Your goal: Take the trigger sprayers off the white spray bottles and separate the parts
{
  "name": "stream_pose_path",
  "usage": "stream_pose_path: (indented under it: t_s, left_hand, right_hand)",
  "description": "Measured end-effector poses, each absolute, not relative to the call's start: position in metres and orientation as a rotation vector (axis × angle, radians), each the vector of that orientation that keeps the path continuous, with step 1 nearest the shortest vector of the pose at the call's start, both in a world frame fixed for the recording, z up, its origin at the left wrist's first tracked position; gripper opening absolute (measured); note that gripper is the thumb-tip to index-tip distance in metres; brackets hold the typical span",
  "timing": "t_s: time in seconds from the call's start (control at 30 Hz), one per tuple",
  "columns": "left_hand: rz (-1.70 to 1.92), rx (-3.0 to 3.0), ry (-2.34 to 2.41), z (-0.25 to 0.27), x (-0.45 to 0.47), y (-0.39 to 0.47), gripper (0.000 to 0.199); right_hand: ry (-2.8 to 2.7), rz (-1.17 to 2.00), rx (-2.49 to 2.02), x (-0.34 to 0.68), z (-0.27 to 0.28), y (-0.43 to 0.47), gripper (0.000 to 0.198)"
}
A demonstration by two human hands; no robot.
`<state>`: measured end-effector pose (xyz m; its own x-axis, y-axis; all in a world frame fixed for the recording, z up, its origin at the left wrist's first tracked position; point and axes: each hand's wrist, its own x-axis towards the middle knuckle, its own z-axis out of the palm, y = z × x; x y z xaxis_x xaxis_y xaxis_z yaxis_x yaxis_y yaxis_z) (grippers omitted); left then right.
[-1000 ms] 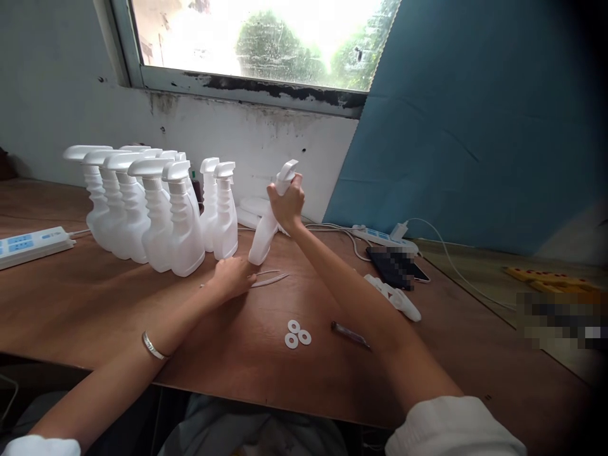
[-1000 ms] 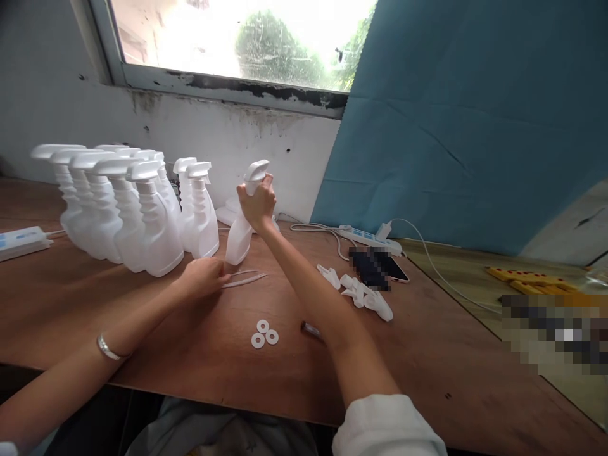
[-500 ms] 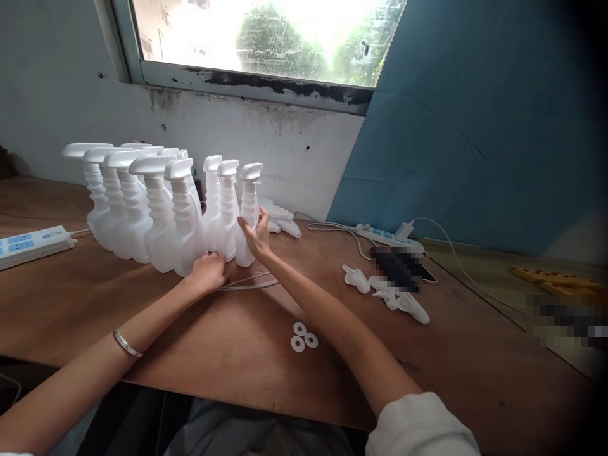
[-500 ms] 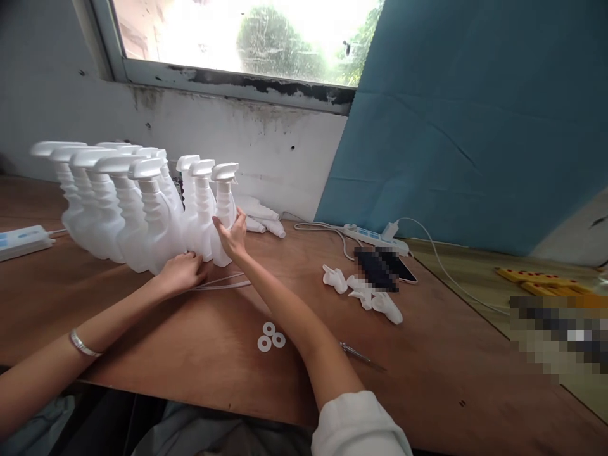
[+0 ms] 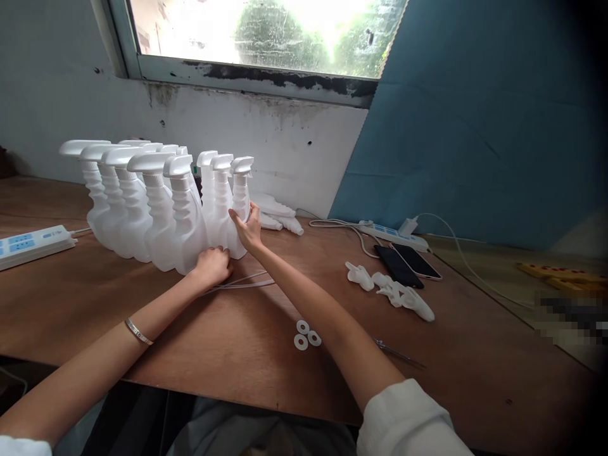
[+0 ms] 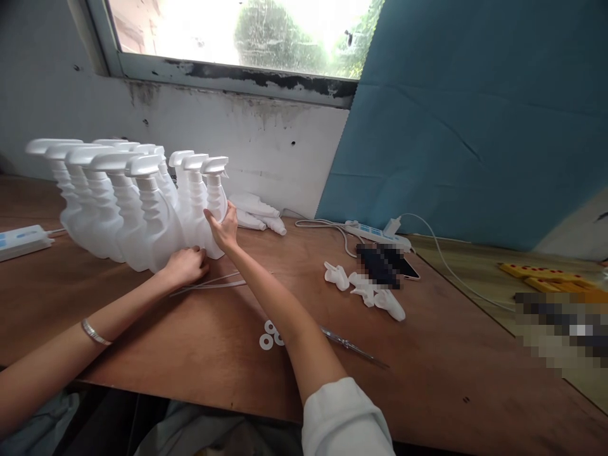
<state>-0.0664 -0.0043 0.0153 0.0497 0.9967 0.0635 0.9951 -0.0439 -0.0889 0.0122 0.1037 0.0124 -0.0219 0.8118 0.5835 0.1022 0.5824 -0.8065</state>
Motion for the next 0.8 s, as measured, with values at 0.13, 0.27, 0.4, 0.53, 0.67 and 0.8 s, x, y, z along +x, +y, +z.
stream_pose_path:
  t_s: [0.13, 0.27, 0.4, 0.53, 0.67, 0.8]
  left_hand:
    - [0.081, -2.205, -2.091, 0.018, -0.065, -0.007, 0.032]
    - [0.139, -2.255, -2.068, 0.022, -0.06, -0.012, 0.032]
    - [0.1, -2.34, -1.949, 0.027, -0.042, -0.019, 0.032]
    - [-0.018, -2.57, -1.675, 0.034, -0.011, -0.03, 0.028]
    - [-0.183, -3.179, -1.051, 0.031, 0.015, -0.042, 0.031]
    - [-0.244, -3.367, -0.868, 0.018, 0.025, -0.051, 0.039]
  right_hand:
    - [-1.615, 0.618, -0.94, 0.015, 0.015, 0.095, 0.078]
    - [-1.968, 0.16, -1.252, 0.054, 0.023, 0.075, 0.065]
    - [-2.21, -0.154, -1.522, 0.135, 0.035, 0.051, 0.044]
    - [-2.215, -0.209, -1.909, 0.214, 0.038, 0.034, 0.037]
    - [-2.307, -0.114, -2.122, 0.251, 0.03, 0.021, 0.025]
    - [-2.505, -0.026, -1.93, 0.251, 0.026, 0.001, 0.024]
